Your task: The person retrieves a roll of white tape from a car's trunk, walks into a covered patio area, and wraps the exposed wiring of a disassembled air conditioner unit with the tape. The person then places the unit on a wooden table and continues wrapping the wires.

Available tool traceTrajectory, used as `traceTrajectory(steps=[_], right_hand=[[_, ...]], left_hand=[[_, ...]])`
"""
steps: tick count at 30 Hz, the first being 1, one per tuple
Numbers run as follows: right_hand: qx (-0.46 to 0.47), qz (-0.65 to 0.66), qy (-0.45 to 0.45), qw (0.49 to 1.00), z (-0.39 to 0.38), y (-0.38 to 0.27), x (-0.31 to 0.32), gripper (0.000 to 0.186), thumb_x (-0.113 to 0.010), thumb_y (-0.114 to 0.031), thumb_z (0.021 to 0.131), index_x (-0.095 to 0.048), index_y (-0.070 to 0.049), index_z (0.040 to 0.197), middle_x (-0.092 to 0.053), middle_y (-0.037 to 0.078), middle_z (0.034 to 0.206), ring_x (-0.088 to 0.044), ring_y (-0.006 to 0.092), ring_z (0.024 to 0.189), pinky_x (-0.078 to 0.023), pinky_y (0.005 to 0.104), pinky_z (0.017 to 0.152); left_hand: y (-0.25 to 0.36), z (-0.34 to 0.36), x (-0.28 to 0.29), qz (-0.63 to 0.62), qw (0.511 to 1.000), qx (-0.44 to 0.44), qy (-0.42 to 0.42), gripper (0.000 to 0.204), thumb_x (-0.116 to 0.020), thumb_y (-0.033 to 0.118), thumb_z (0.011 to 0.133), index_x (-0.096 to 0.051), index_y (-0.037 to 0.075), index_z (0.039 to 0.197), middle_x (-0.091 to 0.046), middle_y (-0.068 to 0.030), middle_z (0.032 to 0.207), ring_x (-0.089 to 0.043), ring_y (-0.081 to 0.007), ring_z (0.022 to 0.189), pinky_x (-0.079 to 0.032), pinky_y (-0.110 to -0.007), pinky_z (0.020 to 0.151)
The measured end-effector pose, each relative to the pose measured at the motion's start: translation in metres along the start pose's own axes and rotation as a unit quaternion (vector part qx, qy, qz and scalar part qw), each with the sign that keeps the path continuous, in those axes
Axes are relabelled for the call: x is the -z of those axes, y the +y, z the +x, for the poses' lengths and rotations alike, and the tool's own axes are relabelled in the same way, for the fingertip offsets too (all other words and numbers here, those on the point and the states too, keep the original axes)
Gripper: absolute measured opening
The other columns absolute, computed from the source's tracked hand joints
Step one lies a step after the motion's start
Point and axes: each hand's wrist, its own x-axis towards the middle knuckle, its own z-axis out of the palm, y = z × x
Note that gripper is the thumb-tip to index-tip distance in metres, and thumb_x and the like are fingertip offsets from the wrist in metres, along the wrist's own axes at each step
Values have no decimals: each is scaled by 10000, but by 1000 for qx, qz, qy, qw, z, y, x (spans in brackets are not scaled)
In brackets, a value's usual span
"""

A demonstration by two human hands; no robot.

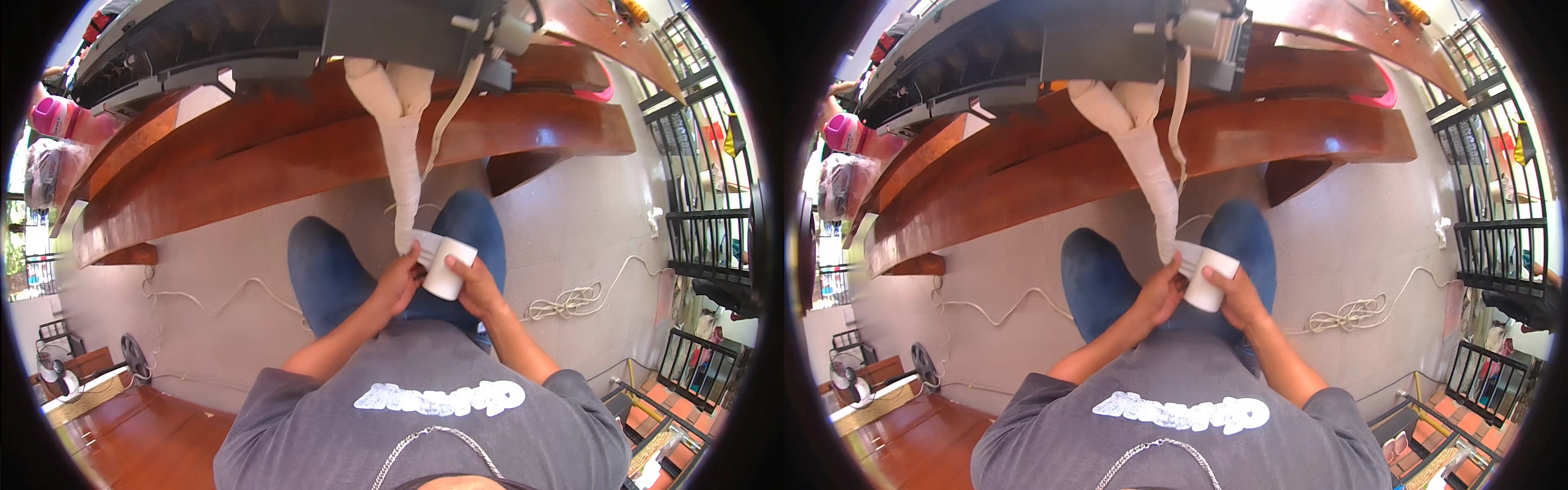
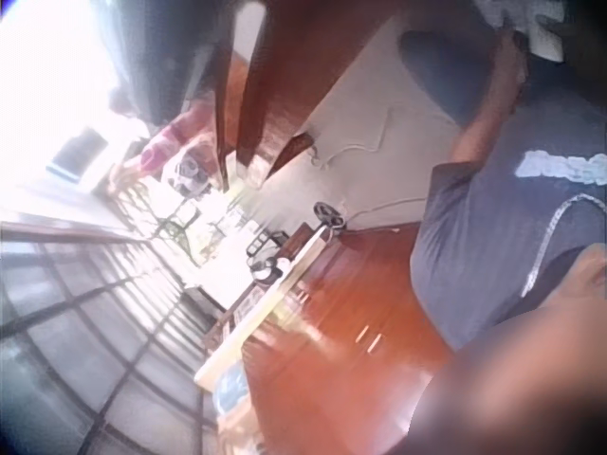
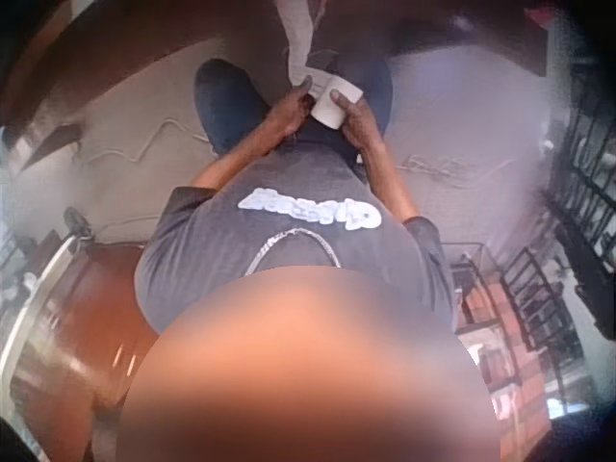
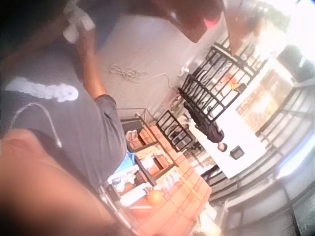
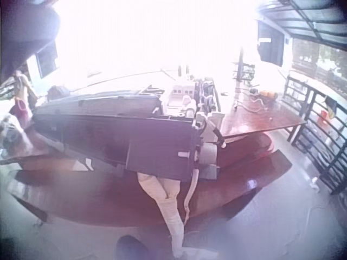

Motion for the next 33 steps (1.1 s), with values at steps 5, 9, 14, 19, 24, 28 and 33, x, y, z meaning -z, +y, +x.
traceTrajectory(steps=[5, 9, 14, 19, 24, 28, 33], right_hand=[[17, -44, 42, 998, -22, 1, -10, 632, -830, -219, 903, -533, -1, 1417, -650, 108, 1301, -632, 215, 1186, -501, 391, 1045], [30, -60, 62, 996, -31, 4, -15, 662, -830, -249, 888, -519, 4, 1415, -627, 118, 1326, -612, 208, 1197, -511, 377, 1011], [87, -155, 66, 982, -24, 6, -14, 605, -791, -255, 898, -552, -1, 1392, -663, 116, 1257, -627, 191, 1168, -517, 348, 987], [40, 26, -28, 998, -27, 7, -6, 667, -740, -343, 879, -530, 5, 1409, -652, 126, 1268, -644, 234, 1159, -514, 396, 1027], [-6, 57, -88, 994, -35, 2, -8, 806, -752, -387, 829, -458, 7, 1468, -605, 168, 1348, -631, 298, 1225, -497, 435, 1100], [-21, 31, -64, 997, -37, -6, -16, 868, -759, -426, 793, -443, 0, 1480, -605, 176, 1343, -630, 305, 1233, -490, 440, 1114], [-36, -3, -52, 998, -46, -17, -28, 905, -766, -464, 753, -442, -27, 1475, -608, 158, 1311, -635, 307, 1210, -496, 444, 1104]], left_hand=[[7, -2, -26, -87, 994, -50, 52, 425, -485, 357, 1139, -508, 12, 1388, -624, -159, 1335, -620, -273, 1227, -478, -451, 1101], [9, 6, -42, -64, 987, -35, 144, 412, -449, 327, 1152, -514, -26, 1352, -629, -186, 1320, -634, -301, 1217, -508, -474, 1057], [6, 20, -47, -38, 981, -35, 187, 422, -466, 313, 1148, -523, -49, 1356, -654, -188, 1270, -657, -320, 1178, -519, -483, 1025], [16, 24, -48, -50, 971, -34, 233, 423, -512, 306, 1131, -578, -72, 1308, -679, -203, 1228, -674, -318, 1138, -527, -463, 995], [20, 20, -57, -37, 962, -59, 265, 431, -523, 309, 1124, -591, -77, 1301, -692, -201, 1213, -693, -320, 1100, -536, -462, 962], [22, 16, -63, -61, 958, -77, 271, 419, -527, 312, 1122, -613, -68, 1274, -707, -200, 1171, -718, -314, 1012, -553, -461, 911], [19, 23, -62, -13, 950, -87, 299, 494, -522, 354, 1112, -610, -110, 1255, -708, -195, 1094, -695, -286, 986, -530, -430, 878]])
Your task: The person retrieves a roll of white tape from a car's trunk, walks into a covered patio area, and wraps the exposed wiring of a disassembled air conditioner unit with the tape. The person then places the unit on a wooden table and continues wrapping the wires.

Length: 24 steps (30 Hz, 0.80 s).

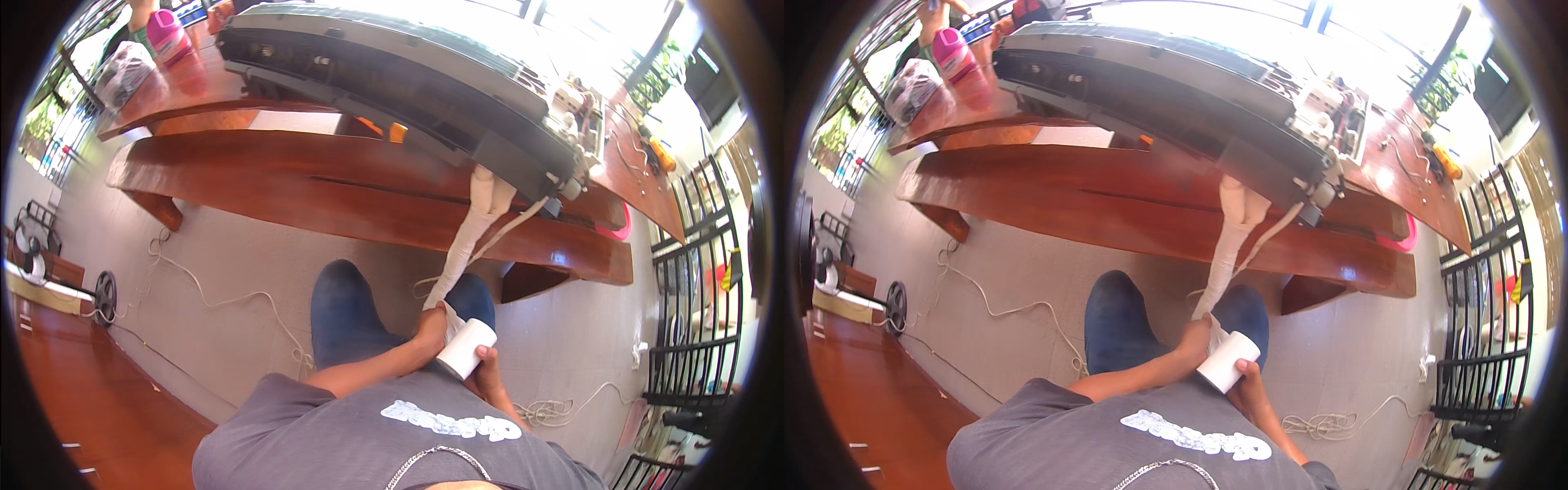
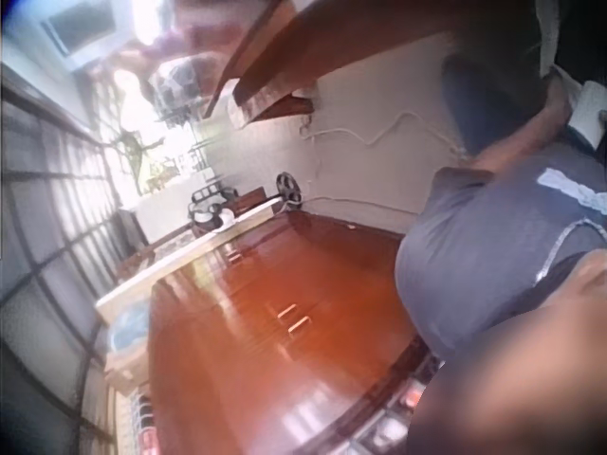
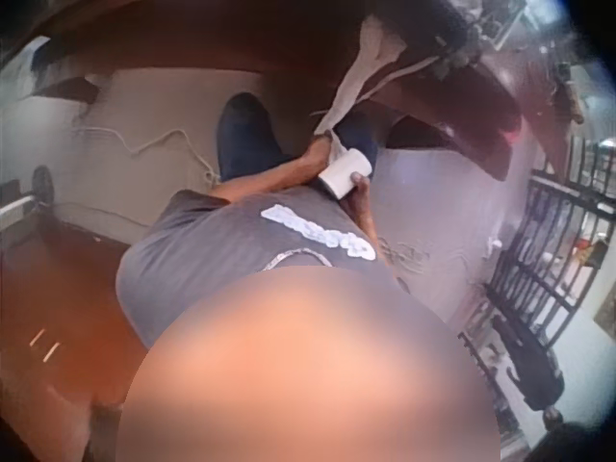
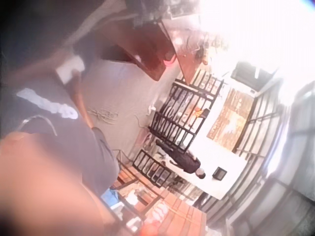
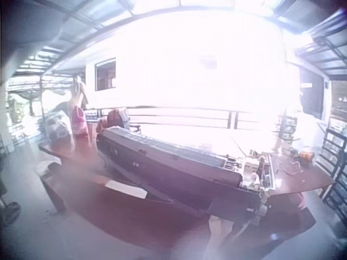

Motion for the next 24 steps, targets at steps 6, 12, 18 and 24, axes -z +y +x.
traceTrajectory(steps=[6, 12, 18, 24], right_hand=[[14, -48, 12, 999, -16, -11, -12, 898, -747, -495, 764, -448, -39, 1478, -630, 160, 1292, -653, 312, 1184, -521, 460, 1067], [29, -109, 13, 994, -11, -14, -13, 904, -699, -616, 759, -520, 7, 1390, -677, 176, 1170, -691, 287, 1009, -571, 409, 893], [22, -202, -74, 976, -25, -27, -16, 1057, -582, -873, 754, -582, 30, 1303, -711, 179, 971, -699, 253, 859, -553, 370, 727], [48, -286, -32, 957, -31, -40, -45, 989, -611, -810, 754, -587, 27, 1280, -709, 175, 987, -700, 250, 874, -558, 381, 738]], left_hand=[[-6, 7, -7, 22, 999, -7, 32, 507, -527, 350, 1090, -685, -128, 1153, -740, -242, 1125, -699, -288, 1008, -517, -439, 864], [20, -19, -8, -4, 999, 35, 15, 519, -511, 350, 1092, -656, -129, 1232, -729, -267, 1172, -715, -340, 1046, -525, -448, 877], [38, -34, -11, 41, 998, 12, 46, 530, -511, 344, 1099, -637, -149, 1246, -721, -271, 1185, -722, -341, 1059, -535, -444, 898], [27, -19, -16, 18, 996, -34, 76, 570, -497, 379, 1090, -668, -156, 1187, -729, -290, 1128, -725, -349, 1048, -525, -455, 874]])
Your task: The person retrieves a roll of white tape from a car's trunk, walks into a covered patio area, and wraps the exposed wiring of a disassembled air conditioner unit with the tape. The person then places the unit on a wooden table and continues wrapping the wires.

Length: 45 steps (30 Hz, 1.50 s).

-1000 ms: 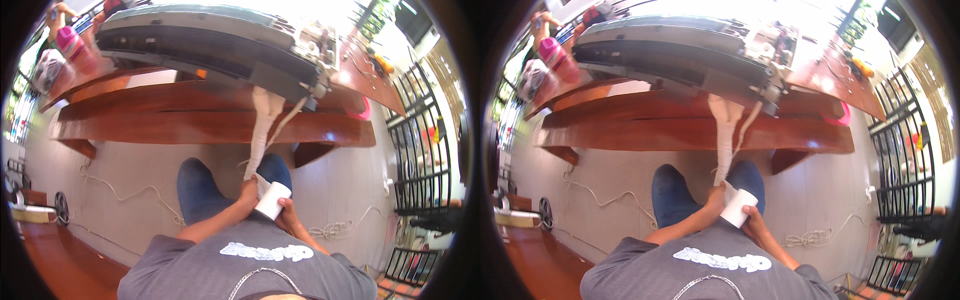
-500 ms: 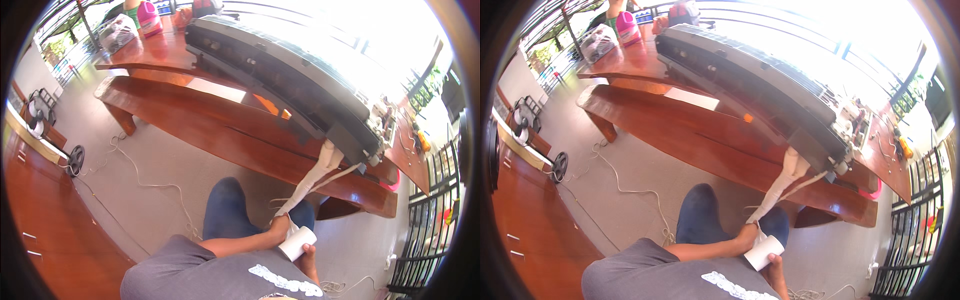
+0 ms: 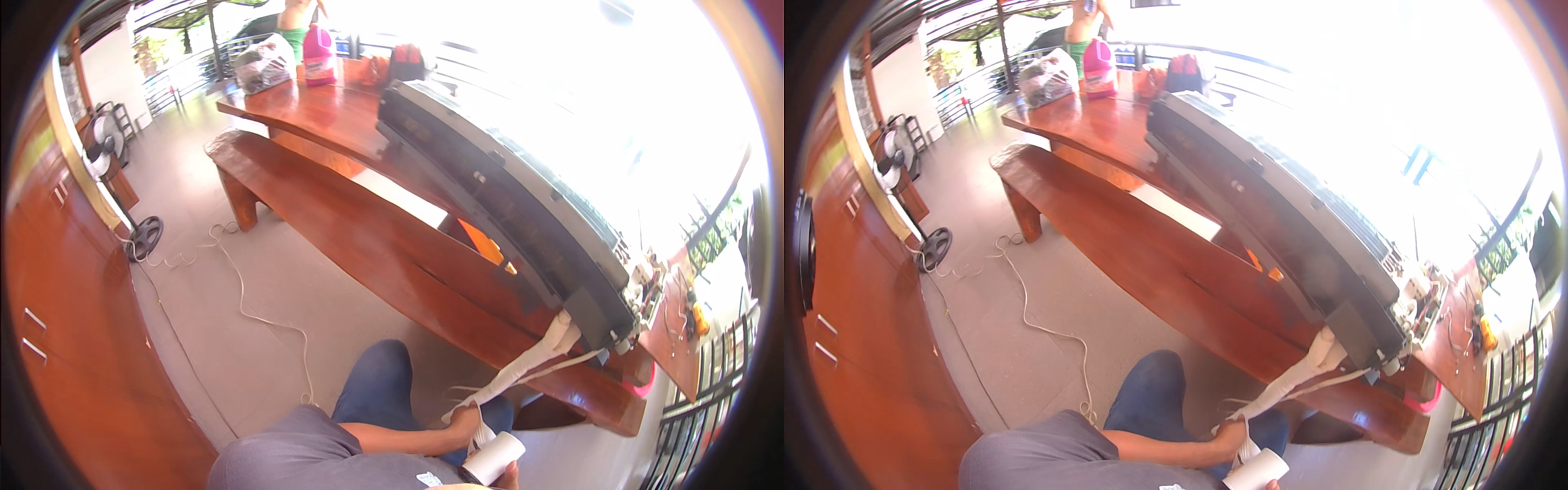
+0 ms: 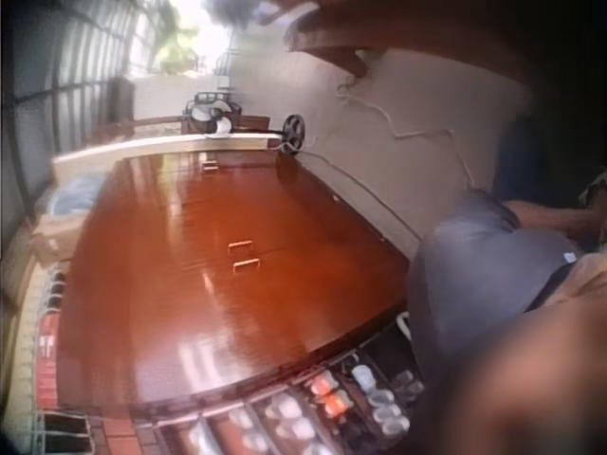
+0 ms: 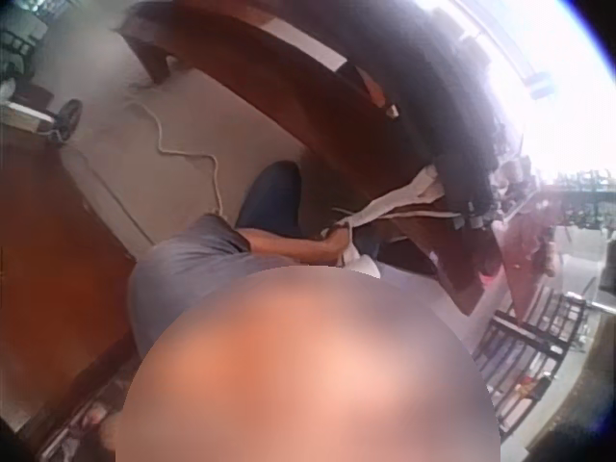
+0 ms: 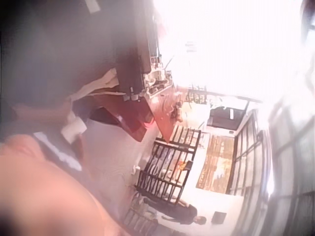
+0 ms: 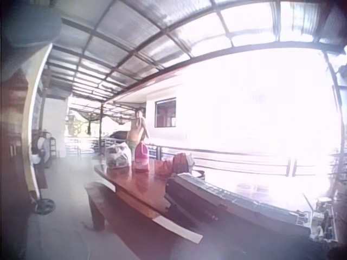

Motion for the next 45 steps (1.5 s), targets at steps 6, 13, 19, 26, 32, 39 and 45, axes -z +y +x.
traceTrajectory(steps=[6, 13, 19, 26, 32, 39, 45], right_hand=[[16, -52, -10, 998, 7, -22, -27, 874, -651, -705, 768, -599, 14, 1261, -710, 165, 990, -700, 248, 881, -561, 385, 750], [37, -80, -17, 996, 6, -35, -41, 744, -697, -583, 785, -612, 0, 1239, -711, 154, 995, -700, 244, 888, -565, 390, 765], [58, -92, -20, 994, -2, -35, -46, 638, -737, -478, 800, -624, -12, 1221, -712, 144, 999, -700, 241, 895, -568, 394, 778], [72, -100, -16, 992, -20, -36, -36, 526, -784, -356, 816, -637, -27, 1199, -713, 133, 1003, -700, 238, 902, -572, 399, 792], [86, -114, -21, 990, -36, -43, -40, 445, -824, -251, 831, -649, -39, 1180, -714, 123, 1007, -700, 235, 909, -575, 403, 805], [115, -161, -24, 980, -53, -66, -55, 412, -823, -104, 807, -657, -45, 1179, -717, 106, 1041, -700, 222, 942, -573, 413, 828], [187, -269, -102, 939, -49, -93, -66, 548, -853, -162, 766, -619, -30, 1244, -720, 98, 1050, -703, 229, 959, -568, 400, 850]], left_hand=[[-17, 8, -7, 9, 1000, -21, 18, 581, -488, 388, 1088, -673, -156, 1174, -723, -309, 1149, -713, -397, 1092, -518, -467, 901], [-19, 25, -16, 11, 999, 25, -21, 497, -451, 311, 1103, -652, -116, 1258, -698, -296, 1254, -682, -391, 1193, -513, -454, 961], [-39, 50, -12, 389, 878, -277, -26, 352, -528, 193, 1032, -717, -57, 1191, -742, -297, 1110, -761, -400, 1018, -604, -477, 846], [-58, 73, -21, 331, 906, -260, -45, 247, -594, 120, 975, -784, -19, 1049, -753, -296, 1013, -774, -397, 954, -615, -480, 840], [-56, 72, -20, 315, 906, -284, 1, 310, -608, 195, 997, -767, -68, 1031, -746, -312, 1019, -750, -444, 1009, -591, -504, 862], [-40, 63, -26, 368, 893, -259, -20, 300, -600, 216, 1022, -772, -30, 1035, -753, -283, 1032, -752, -434, 1007, -593, -508, 854], [-37, 74, -29, 308, 931, -191, -36, 274, -588, 210, 1016, -754, -9, 1026, -768, -213, 933, -774, -383, 921, -605, -514, 785]])
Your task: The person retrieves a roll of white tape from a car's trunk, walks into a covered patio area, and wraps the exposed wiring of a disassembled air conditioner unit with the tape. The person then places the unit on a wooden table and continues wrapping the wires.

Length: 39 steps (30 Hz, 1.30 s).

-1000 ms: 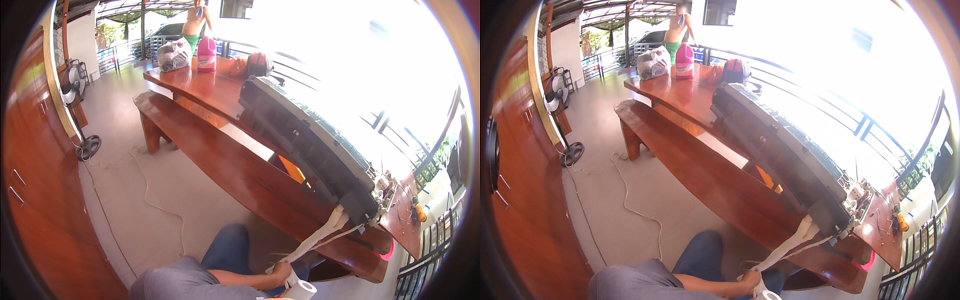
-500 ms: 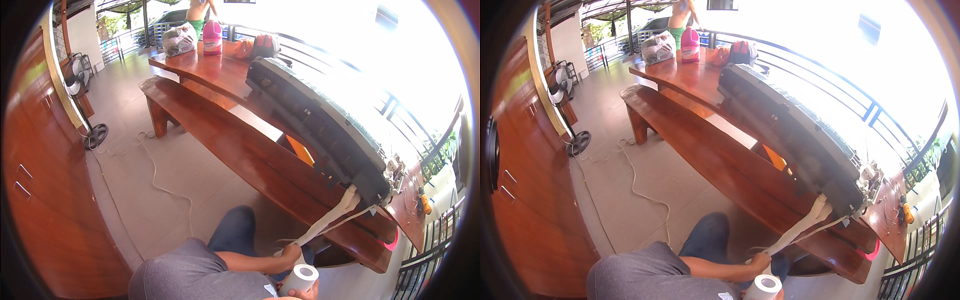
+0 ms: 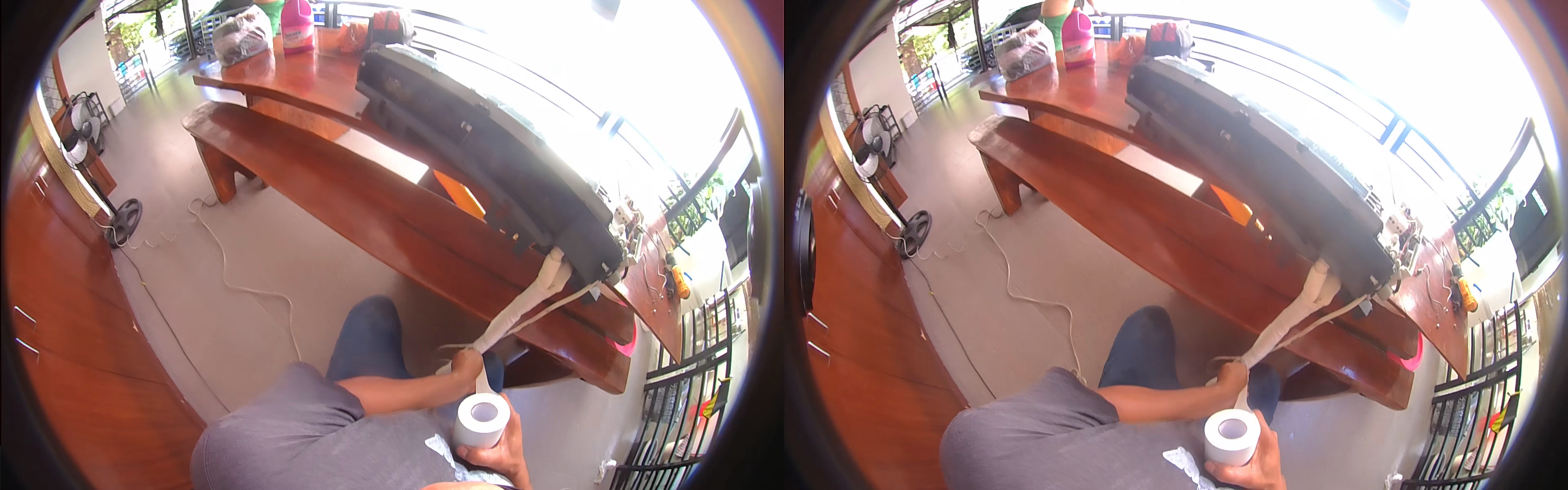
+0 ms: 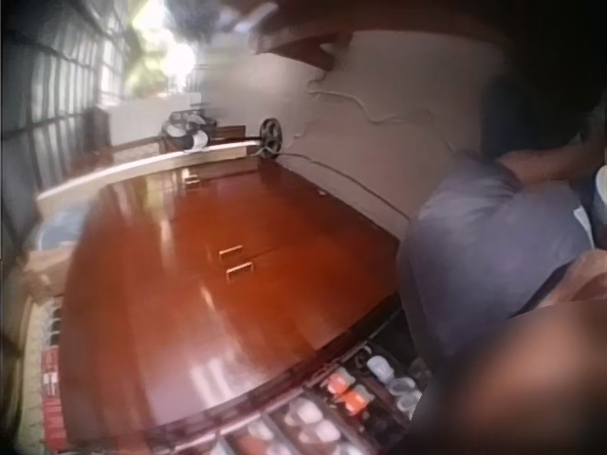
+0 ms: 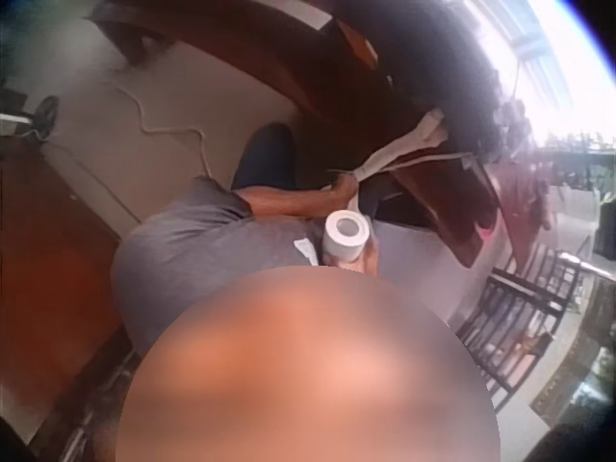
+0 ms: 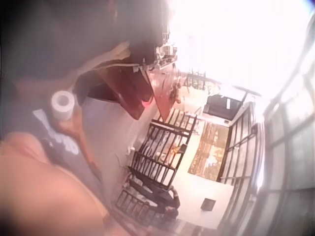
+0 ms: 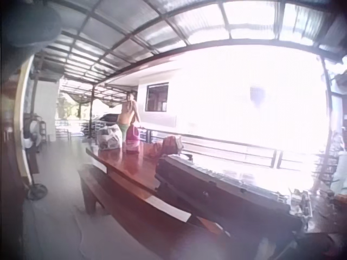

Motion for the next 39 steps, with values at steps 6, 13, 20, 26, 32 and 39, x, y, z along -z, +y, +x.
traceTrajectory(steps=[6, 13, 20, 26, 32, 39], right_hand=[[-108, 429, -14, 896, -12, -13, 10, 555, -835, -139, 767, -611, -3, 1257, -719, 109, 1041, -697, 231, 901, -566, 374, 788], [200, 109, 332, 915, 31, 50, 86, 734, -829, -112, 734, -532, 23, 1391, -670, 201, 1260, -699, 342, 1127, -577, 479, 965], [123, 179, 416, 883, 102, 147, 226, 720, -962, -202, 764, -592, 25, 1338, -705, 104, 1165, -686, 227, 1045, -589, 388, 916], [57, -54, 484, 872, 142, 253, 249, 712, -901, -330, 826, -587, 34, 1351, -658, 179, 1254, -645, 277, 1160, -547, 416, 993], [38, -397, 546, 737, 107, 229, 245, 738, -841, -458, 888, -583, 44, 1365, -610, 255, 1344, -603, 327, 1274, -504, 444, 1069], [-31, -18, 259, 965, 59, 223, 46, 366, -650, -389, 1063, -663, -42, 1179, -694, 66, 948, -641, 142, 748, -530, 291, 663]], left_hand=[[32, -9, 9, -408, 887, 210, 45, 344, -490, 214, 1023, -693, -38, 1142, -734, -268, 1093, -747, -362, 1006, -566, -456, 828], [20, -24, 34, -492, 849, 184, -48, 180, -555, 200, 1057, -675, 84, 991, -606, -39, 801, -636, -192, 692, -475, -394, 579], [8, -45, 53, -434, 879, 138, -141, 263, -526, 310, 1124, -610, 74, 1043, -575, -29, 815, -576, -164, 688, -474, -352, 613], [0, -65, 70, -377, 901, 95, -194, 196, -512, 277, 1122, -555, 88, 1151, -580, -24, 884, -595, -164, 773, -516, -361, 683], [-8, -72, 84, -334, 910, 61, -237, 251, -556, 326, 1109, -576, 84, 1175, -599, -40, 890, -601, -150, 701, -515, -329, 540], [-20, -81, 83, -210, 955, -59, -199, 323, -545, 339, 1112, -638, 53, 1232, -637, -31, 837, -620, -128, 702, -530, -314, 582]])
